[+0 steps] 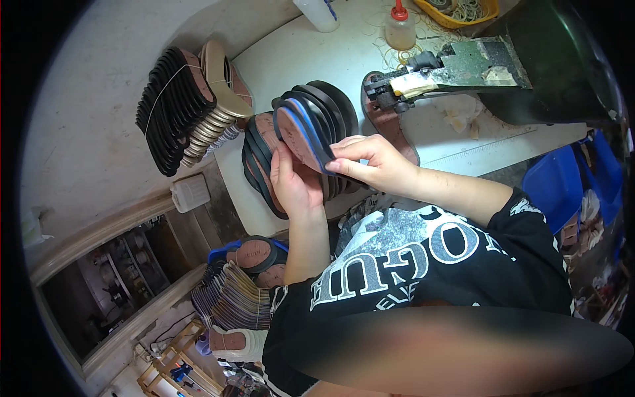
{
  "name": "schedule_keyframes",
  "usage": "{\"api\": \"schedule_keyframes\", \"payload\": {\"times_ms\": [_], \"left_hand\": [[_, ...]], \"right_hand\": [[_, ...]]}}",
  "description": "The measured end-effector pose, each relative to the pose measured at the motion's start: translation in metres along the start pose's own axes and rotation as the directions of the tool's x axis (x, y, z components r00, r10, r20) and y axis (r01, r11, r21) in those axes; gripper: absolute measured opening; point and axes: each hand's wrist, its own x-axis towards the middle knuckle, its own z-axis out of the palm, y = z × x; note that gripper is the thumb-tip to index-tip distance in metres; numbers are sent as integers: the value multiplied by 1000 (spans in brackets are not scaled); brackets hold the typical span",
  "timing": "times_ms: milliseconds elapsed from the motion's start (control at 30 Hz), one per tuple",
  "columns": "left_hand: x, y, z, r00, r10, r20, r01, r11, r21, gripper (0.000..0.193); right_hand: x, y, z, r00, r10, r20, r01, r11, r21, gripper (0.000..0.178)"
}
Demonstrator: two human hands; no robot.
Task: The recorder is picking up shoe soles from a stack, inspecting them individually, and placing them into a separate pile.
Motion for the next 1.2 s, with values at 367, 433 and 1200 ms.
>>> {"api": "schedule_keyframes", "payload": {"times_ms": [367,433,1200], "left_hand": [[33,15,-50,942,325,-83,-244,835,494,25],[29,19,-28,848,529,-31,-382,651,656,30],[2,-34,109,935,198,294,-287,910,298,26]], "right_hand": [[-12,-58,-32,969,142,-200,-60,929,366,7],[-13,-67,-49,971,112,-210,-43,950,310,4],[-4,-76,-90,866,491,99,-489,871,-43,36]]}}
